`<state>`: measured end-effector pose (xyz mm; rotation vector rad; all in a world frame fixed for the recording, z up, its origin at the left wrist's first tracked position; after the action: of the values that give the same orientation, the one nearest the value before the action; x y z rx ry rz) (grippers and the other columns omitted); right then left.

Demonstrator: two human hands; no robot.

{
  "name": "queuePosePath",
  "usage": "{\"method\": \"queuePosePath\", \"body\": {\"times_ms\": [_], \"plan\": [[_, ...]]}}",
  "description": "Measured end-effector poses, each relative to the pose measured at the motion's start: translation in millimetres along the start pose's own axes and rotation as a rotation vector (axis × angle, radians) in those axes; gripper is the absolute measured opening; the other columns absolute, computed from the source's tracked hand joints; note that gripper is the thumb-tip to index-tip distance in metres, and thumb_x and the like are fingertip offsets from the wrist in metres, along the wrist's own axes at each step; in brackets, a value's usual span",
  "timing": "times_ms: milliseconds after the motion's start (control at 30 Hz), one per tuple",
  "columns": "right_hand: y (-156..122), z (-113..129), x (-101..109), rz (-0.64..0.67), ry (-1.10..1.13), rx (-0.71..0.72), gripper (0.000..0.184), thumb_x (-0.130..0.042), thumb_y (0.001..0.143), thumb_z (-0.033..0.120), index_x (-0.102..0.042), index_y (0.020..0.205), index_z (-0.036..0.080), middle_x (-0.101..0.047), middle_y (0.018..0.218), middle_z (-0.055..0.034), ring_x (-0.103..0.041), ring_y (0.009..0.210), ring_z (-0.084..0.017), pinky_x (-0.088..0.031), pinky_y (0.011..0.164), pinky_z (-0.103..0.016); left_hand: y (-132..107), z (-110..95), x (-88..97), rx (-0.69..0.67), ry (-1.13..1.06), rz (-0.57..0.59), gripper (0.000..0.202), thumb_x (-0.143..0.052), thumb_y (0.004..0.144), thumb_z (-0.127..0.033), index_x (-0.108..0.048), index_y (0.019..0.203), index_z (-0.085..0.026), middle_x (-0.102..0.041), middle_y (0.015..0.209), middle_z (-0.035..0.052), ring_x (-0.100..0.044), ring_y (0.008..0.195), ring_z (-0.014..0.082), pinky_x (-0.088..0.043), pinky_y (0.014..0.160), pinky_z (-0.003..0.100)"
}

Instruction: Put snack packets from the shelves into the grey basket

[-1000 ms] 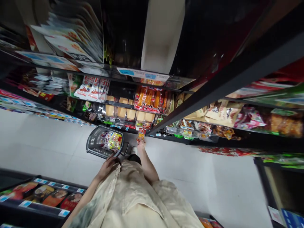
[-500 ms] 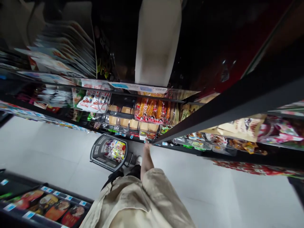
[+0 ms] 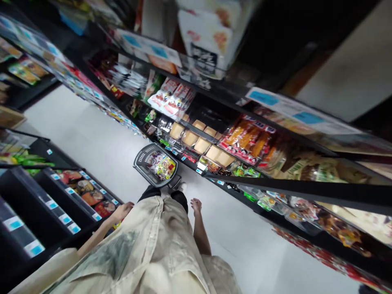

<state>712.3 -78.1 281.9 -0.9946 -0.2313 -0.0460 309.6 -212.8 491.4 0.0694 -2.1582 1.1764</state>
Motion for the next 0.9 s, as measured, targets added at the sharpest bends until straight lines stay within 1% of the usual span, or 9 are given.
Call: {"method": "queuePosePath", "body": {"times_ms": [133,233,333,500,600,667,767,833,900], "plan": [[15.0,22.7,7.0,-0.048,-0.037,-0.016,0.026,-0.071,0.063,0.041,-0.059,0.077,0.022,-0.073,0.068,-0.0031,-0.073,0.067,-0.021,-0.055,0.066,-0.031,26.1,30.7,1.7,-0.032,-0.041,0.004,0.027,-0.049,0.091,-0.027,-0.076,0.092,-0.029,-0.081,0.096,0.0025,-0.072,0.1,0.0246,-0.048,0.091,0.032],[13.7,45.9,-21.2,-0.058,-0.069,0.014,0.029,-0.07,0.063,0.044,-0.059,0.078,0.022,-0.075,0.071,-0.0058,-0.073,0.069,-0.021,-0.054,0.068,-0.032,40.3,65.2,4.8,-0.025,0.026,0.021,0.037,-0.039,0.097,-0.028,-0.076,0.101,-0.027,-0.08,0.106,0.0053,-0.072,0.104,0.0235,-0.047,0.094,0.031],[-3.7,62.8,-83.6,-0.017,-0.108,0.065,0.031,-0.069,0.064,0.046,-0.06,0.081,0.021,-0.077,0.078,-0.008,-0.074,0.073,-0.021,-0.055,0.07,-0.032,52.6,110.9,19.6,0.016,0.055,0.079,0.044,-0.033,0.101,-0.028,-0.074,0.114,-0.021,-0.079,0.113,0.0091,-0.073,0.106,0.0233,-0.048,0.094,0.03],[-52.8,62.3,-237.8,0.173,-0.257,0.128,0.029,-0.068,0.068,0.045,-0.065,0.084,0.021,-0.076,0.077,-0.0055,-0.073,0.069,-0.021,-0.055,0.064,-0.03,93.2,177.8,54.8,0.059,0.051,0.169,0.05,-0.029,0.104,-0.032,-0.071,0.126,-0.017,-0.077,0.125,0.0138,-0.072,0.115,0.0254,-0.049,0.1,0.032],[-78.7,47.7,-327.2,0.321,-0.387,0.152,0.015,-0.069,0.07,0.036,-0.068,0.079,0.024,-0.074,0.071,-0.0017,-0.072,0.067,-0.022,-0.055,0.061,-0.031,129.1,203.4,56.1,0.089,0.063,0.251,0.052,-0.029,0.105,-0.036,-0.07,0.129,-0.016,-0.075,0.128,0.0156,-0.07,0.121,0.0281,-0.049,0.102,0.035],[-91.6,37.0,-372.5,0.42,-0.464,0.173,0.009,-0.071,0.07,0.03,-0.07,0.077,0.026,-0.074,0.072,-0.0004,-0.072,0.072,-0.022,-0.057,0.066,-0.032,151.7,213.2,45.5,0.104,0.073,0.314,0.054,-0.03,0.105,-0.041,-0.07,0.13,-0.016,-0.073,0.132,0.0177,-0.068,0.125,0.0303,-0.05,0.102,0.036],[-100.8,24.6,-410.0,0.525,-0.546,0.191,0.014,-0.071,0.071,0.029,-0.073,0.084,0.024,-0.077,0.079,-0.0014,-0.074,0.079,-0.023,-0.06,0.077,-0.034,177.9,219.0,18.7,0.138,0.091,0.399,0.057,-0.035,0.103,-0.048,-0.069,0.131,-0.011,-0.071,0.132,0.0231,-0.067,0.126,0.0351,-0.051,0.101,0.039],[-97.9,19.7,-415.1,0.557,-0.59,0.195,0.02,-0.067,0.075,0.033,-0.072,0.091,0.023,-0.078,0.085,-0.0031,-0.075,0.08,-0.022,-0.06,0.079,-0.035,191.0,218.6,-1.4,0.172,0.097,0.428,0.063,-0.038,0.101,-0.051,-0.064,0.138,-0.007,-0.071,0.13,0.027,-0.067,0.125,0.0379,-0.052,0.1,0.042],[-86.8,17.0,-407.3,0.57,-0.643,0.198,0.024,-0.064,0.077,0.036,-0.071,0.095,0.022,-0.079,0.087,-0.0044,-0.075,0.078,-0.021,-0.06,0.077,-0.035,202.8,216.0,-22.2,0.208,0.088,0.429,0.072,-0.039,0.1,-0.056,-0.055,0.147,-0.004,-0.07,0.129,0.03,-0.067,0.124,0.0399,-0.053,0.099,0.044]]}}
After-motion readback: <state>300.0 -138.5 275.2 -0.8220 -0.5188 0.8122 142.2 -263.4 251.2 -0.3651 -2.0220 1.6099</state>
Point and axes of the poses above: each hand's wrist, its own y-axis towards the middle knuckle, its own x-axis out of the back of the hand, z = x × y, the point moved 6 cm from there along y, towards the middle knuckle
